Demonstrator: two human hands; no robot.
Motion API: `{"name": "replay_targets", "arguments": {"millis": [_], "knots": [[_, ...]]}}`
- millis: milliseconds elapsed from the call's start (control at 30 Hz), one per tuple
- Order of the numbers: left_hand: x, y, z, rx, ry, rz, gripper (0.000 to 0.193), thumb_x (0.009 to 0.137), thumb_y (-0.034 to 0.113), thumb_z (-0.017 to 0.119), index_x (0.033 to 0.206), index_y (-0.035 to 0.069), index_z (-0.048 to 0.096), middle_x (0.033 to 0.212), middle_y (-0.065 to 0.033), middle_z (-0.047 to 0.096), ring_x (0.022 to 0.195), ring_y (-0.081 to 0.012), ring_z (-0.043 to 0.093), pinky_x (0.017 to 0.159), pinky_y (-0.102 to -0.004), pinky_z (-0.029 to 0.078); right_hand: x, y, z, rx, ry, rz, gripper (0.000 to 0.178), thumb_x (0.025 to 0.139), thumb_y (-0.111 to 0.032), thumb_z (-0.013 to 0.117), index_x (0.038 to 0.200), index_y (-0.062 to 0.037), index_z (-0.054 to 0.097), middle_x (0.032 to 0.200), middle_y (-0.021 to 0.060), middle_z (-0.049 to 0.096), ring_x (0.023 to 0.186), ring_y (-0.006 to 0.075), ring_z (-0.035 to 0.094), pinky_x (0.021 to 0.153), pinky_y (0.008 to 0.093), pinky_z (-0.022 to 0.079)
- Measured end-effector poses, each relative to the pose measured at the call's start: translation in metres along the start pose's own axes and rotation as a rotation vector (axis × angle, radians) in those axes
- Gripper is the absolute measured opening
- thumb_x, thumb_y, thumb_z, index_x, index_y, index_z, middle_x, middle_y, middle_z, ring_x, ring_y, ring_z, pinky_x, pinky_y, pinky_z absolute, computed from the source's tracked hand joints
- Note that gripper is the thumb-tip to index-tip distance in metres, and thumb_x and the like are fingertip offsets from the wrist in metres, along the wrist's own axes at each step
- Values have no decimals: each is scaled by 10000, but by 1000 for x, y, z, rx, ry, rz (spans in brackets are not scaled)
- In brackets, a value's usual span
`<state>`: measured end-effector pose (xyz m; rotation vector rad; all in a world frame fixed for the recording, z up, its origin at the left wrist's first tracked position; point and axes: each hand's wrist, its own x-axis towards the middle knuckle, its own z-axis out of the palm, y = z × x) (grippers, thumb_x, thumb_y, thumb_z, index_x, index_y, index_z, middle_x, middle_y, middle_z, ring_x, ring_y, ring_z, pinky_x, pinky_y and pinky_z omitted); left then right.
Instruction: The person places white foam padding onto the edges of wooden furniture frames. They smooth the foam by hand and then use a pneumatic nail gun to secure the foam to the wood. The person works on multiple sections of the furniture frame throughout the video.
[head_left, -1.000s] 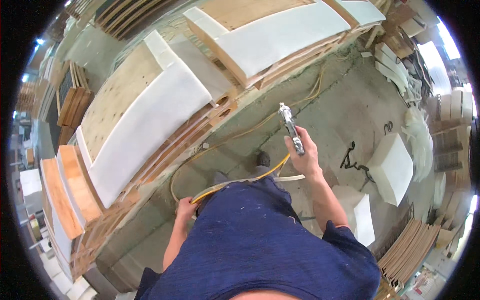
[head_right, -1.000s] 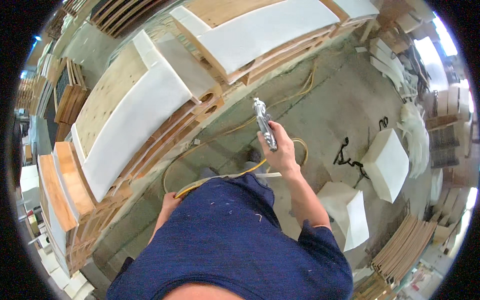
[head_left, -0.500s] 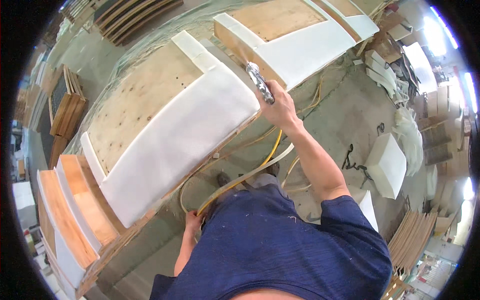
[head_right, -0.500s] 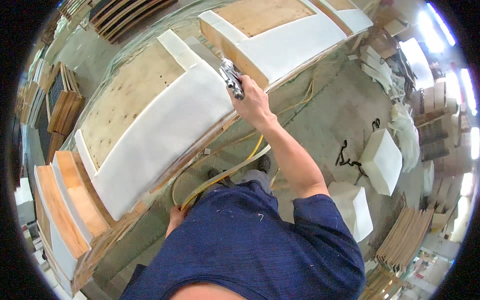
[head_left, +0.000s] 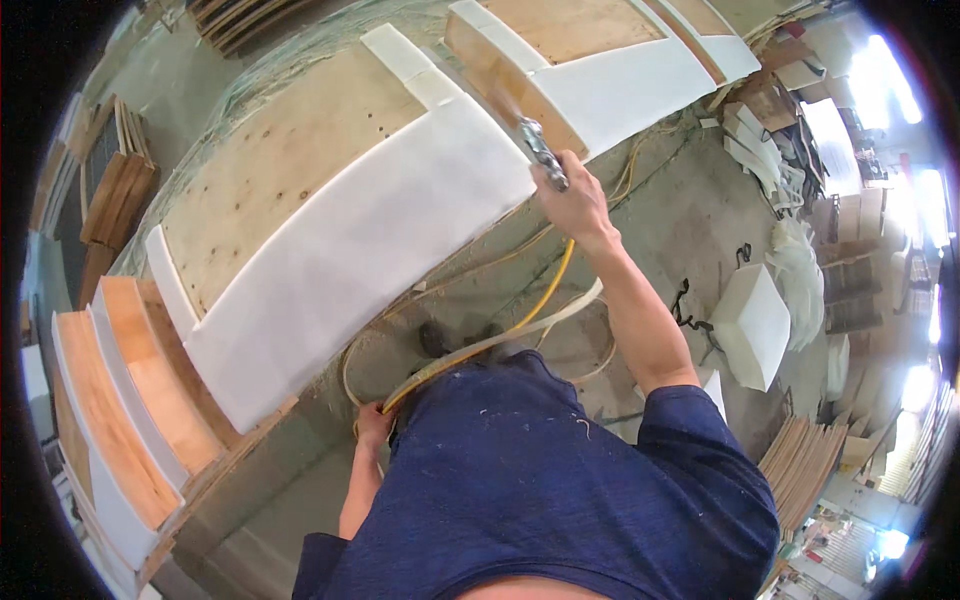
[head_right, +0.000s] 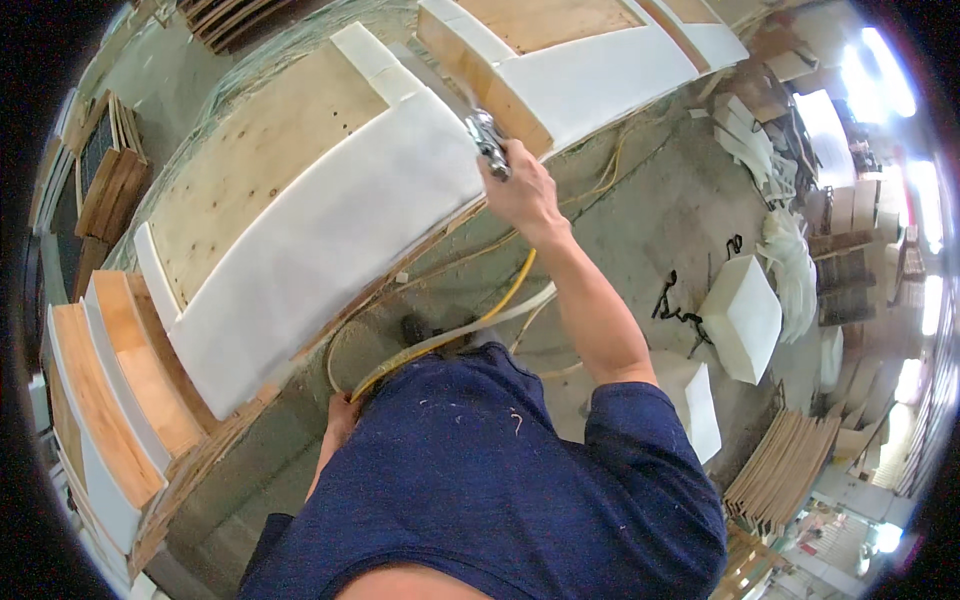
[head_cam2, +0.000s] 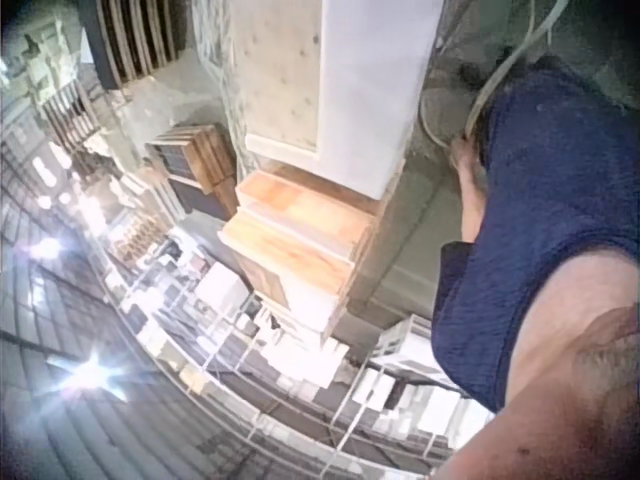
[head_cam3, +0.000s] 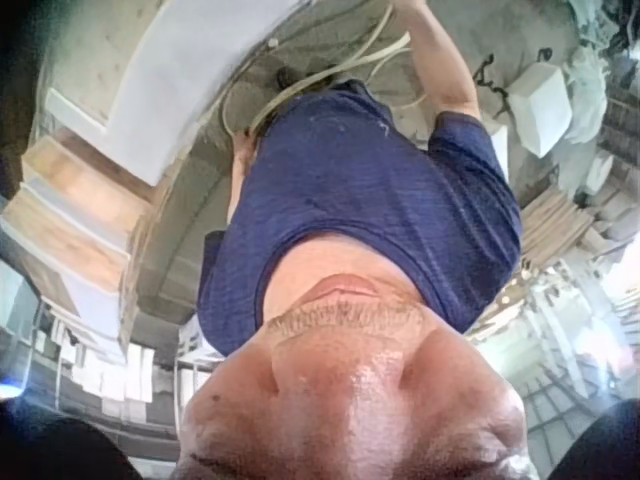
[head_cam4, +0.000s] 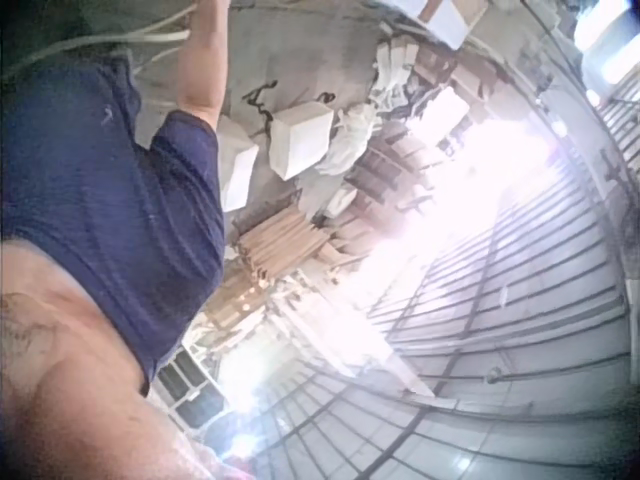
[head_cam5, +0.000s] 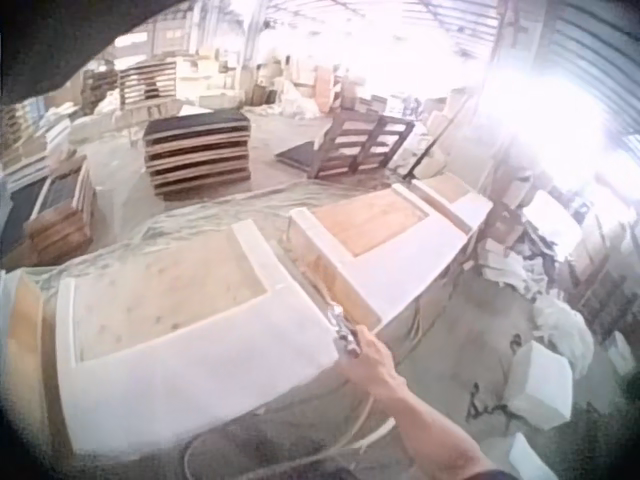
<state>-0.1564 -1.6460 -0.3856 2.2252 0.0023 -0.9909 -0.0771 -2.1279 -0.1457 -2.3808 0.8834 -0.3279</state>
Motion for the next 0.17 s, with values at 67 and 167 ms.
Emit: {"name": "replay_targets", "arguments": {"millis": [67,167], "knots": [[3,-41,15,-21,-48,-28,274,794,246,726,853,-18,688,651,-93,653,588,-173,592,563,-340,455,-23,25,-7,13,-7,49,360,866,-383,597,1026,-60,586,869,172,649,874,299,641,781,392,475],[-12,-55,39,-241,-21,-5,280,813,228,706,962,-9,679,803,-137,686,731,-191,632,691,-316,477,-60,74,-21,20,-47,127,362,851,-383,629,1040,-76,605,906,160,669,889,256,656,842,357,483]]}}
